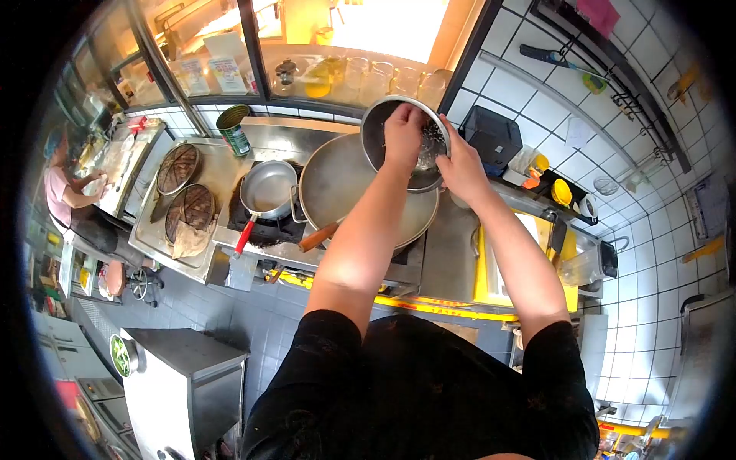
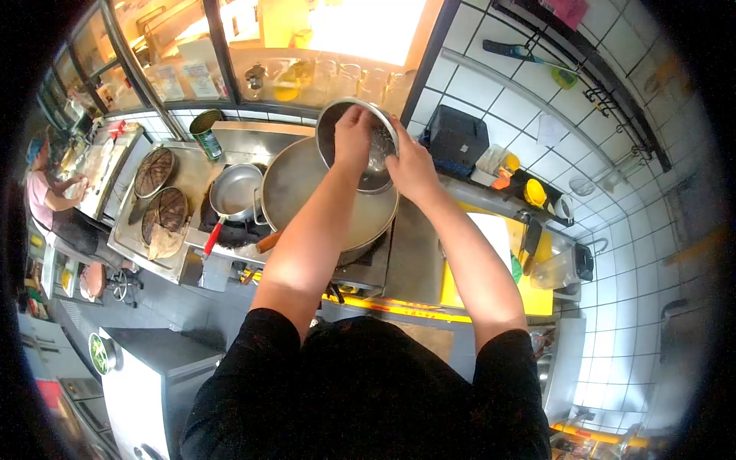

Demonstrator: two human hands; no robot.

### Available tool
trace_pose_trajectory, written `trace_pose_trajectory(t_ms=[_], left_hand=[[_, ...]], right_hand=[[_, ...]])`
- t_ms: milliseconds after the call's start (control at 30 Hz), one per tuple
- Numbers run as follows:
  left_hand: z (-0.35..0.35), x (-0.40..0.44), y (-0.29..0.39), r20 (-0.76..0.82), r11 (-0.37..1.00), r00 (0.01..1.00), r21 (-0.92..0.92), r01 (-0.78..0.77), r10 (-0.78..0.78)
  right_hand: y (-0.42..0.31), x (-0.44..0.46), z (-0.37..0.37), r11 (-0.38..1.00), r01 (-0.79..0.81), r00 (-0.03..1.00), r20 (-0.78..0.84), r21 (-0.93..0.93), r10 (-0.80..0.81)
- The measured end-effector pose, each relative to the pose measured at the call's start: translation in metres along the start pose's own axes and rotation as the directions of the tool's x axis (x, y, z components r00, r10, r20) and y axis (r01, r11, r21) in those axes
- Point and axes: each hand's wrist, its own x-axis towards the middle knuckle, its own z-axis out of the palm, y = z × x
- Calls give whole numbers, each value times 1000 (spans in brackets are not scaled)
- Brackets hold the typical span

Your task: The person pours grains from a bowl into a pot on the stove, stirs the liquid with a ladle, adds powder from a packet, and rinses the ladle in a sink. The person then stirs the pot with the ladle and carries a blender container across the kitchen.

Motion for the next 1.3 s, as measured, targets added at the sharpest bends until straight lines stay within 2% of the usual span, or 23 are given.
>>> trace_pose_trajectory(t_ms=[67, 100, 133, 200, 233, 333, 367, 467, 500, 567, 667, 700, 800, 867, 933, 967, 1000, 1067, 1100, 1133, 1200, 1233, 1300], left_hand=[[-2, -7, 7, 175, 979, 984, 189, -71, 38], [-5, -2, -5, 259, 931, 962, 326, -166, 81], [-9, -4, -7, 361, 883, 920, 368, -291, 153], [-20, -12, -14, 558, 744, 789, 406, -531, 259], [-26, -12, -18, 672, 631, 682, 402, -663, 288], [-45, -13, -35, 835, 324, 540, 486, -812, 103], [-51, -13, -38, 812, 278, 584, 563, -779, -9], [-53, -8, -29, 701, 160, 713, 701, -695, 26], [-50, -7, -21, 605, 237, 770, 733, -638, 202], [-40, -3, -6, 314, 409, 810, 739, -536, 495], [-31, 19, -8, 152, 535, 763, 628, -565, 628], [-27, 16, 6, 138, 648, 819, 545, -532, 557], [-13, 10, 16, 321, 751, 842, 388, -534, 433], [-11, -3, 14, 557, 641, 702, 350, -683, 443], [-21, -12, 8, 771, 507, 502, 275, -817, 392], [-30, -15, 6, 847, 507, 476, 311, -804, 235], [-39, -15, 5, 888, 403, 439, 355, -844, 136], [-52, -12, 3, 921, 169, 383, 390, -905, -76], [-50, -13, 14, 888, 14, 441, 447, -895, -126], [-47, -12, 20, 883, 29, 460, 459, -888, 89], [-39, -8, 27, 747, 68, 448, 479, -875, 491], [-34, -7, 32, 669, 163, 500, 501, -850, 550], [-35, -4, 26, 679, 240, 556, 508, -827, 480]], right_hand=[[-4, 4, -5, 999, -6, 999, 40, -48, 7], [-7, 7, -7, 998, -3, 998, 59, -66, 7], [-8, 8, -9, 997, 6, 997, 75, -71, -1], [-13, 10, -11, 996, 12, 996, 85, -83, -5], [-17, 10, -12, 996, 6, 997, 78, -89, 1], [-16, 7, -13, 988, 15, 1000, 12, -154, -13], [-15, 8, -14, 983, 21, 999, -21, -183, -26], [-22, 8, -21, 984, -181, 983, -17, 8, 181], [-38, 6, -27, 956, -278, 960, 12, 91, 278], [-41, 4, -24, 949, -275, 960, -10, 155, 279], [-52, -1, -22, 939, -275, 959, -3, 206, 282], [-55, -2, -20, 935, -280, 958, 5, 217, 285], [-53, -5, -15, 922, -258, 965, 33, 287, 260], [-43, 0, -16, 938, -204, 975, -25, 282, 220], [-40, -1, -24, 939, -213, 973, -26, 271, 229], [-43, -3, -33, 932, -251, 966, 4, 263, 260], [-45, -5, -39, 923, -289, 956, 34, 253, 290], [-43, -8, -40, 937, -266, 963, 17, 226, 270], [-42, -9, -39, 943, -260, 965, 11, 209, 263], [-44, -9, -38, 948, -252, 967, 8, 192, 256], [-53, -9, -38, 953, -246, 969, 25, 175, 245], [-57, -10, -37, 955, -245, 969, 35, 166, 243], [-60, -11, -34, 965, -218, 976, 46, 145, 214]])
